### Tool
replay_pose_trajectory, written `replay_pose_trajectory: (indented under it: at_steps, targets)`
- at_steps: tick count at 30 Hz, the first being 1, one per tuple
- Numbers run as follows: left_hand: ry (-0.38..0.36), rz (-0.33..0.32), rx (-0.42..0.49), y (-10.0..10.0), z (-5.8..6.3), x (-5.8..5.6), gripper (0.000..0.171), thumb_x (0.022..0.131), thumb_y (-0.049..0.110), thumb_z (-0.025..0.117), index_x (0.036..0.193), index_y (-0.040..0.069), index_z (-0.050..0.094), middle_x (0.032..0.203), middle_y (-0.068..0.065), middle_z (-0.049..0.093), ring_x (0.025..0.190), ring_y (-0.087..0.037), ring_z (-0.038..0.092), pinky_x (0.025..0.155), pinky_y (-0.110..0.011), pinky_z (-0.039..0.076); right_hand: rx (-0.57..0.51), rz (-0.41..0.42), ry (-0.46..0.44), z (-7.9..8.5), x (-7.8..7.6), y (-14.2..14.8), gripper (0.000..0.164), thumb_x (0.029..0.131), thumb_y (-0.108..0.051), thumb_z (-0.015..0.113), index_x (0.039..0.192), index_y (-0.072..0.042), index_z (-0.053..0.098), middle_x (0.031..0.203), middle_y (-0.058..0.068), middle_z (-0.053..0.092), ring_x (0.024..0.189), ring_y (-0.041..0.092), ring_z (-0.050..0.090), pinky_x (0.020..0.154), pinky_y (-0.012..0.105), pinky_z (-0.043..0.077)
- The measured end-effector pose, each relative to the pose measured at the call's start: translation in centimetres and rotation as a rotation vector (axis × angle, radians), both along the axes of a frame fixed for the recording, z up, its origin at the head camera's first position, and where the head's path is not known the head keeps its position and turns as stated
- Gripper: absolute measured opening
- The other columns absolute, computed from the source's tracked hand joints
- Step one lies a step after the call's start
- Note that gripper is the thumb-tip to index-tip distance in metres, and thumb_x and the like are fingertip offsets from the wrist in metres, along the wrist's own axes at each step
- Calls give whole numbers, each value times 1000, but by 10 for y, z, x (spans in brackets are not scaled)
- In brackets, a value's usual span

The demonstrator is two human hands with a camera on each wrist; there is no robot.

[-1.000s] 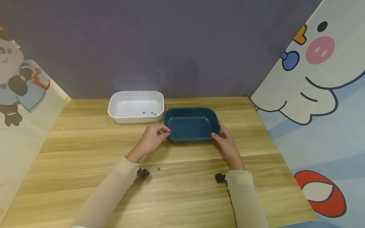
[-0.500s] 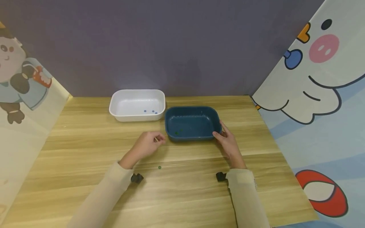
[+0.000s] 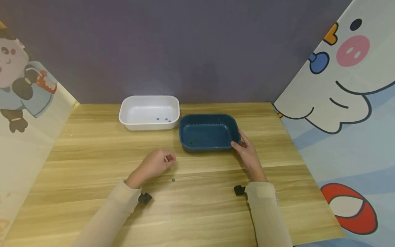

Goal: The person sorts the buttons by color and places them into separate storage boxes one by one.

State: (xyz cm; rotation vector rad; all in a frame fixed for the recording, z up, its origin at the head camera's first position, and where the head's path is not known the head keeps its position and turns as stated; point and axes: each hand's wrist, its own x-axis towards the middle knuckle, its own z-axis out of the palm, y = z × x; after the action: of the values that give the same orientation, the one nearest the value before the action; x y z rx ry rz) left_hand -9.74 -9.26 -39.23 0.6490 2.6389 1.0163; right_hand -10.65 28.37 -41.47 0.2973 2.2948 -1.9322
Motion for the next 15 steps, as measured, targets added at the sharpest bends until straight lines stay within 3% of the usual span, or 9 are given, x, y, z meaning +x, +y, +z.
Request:
replay_pose_trajectory:
  at_steps: [6,11,15]
  targets:
    - [-77,-74,-94,-2,-4,6,4,90,17,76,89,19,73,84,10,66,80,-9,59,77,-35,54,22,-1,1,1,0,-1,74,100,-29,66,159,-41,21,167,9,13,144,29,37,114,46,38]
    - [-106,-74,-117,-3,-5,8,7,88,18,79,92,18,73,86,10,67,81,-9,60,79,-37,54,35,-9,-3,1,-1,-2,74,100,-30,66,159,-40,22,165,11,20,138,28,44,111,43,42]
    - [-105,-70,-142,-2,-8,12,9,88,17,79,95,17,73,88,9,66,83,-10,60,79,-38,54,25,-10,-20,4,-1,-2,74,101,-26,65,160,-38,22,166,10,17,141,28,40,113,43,40]
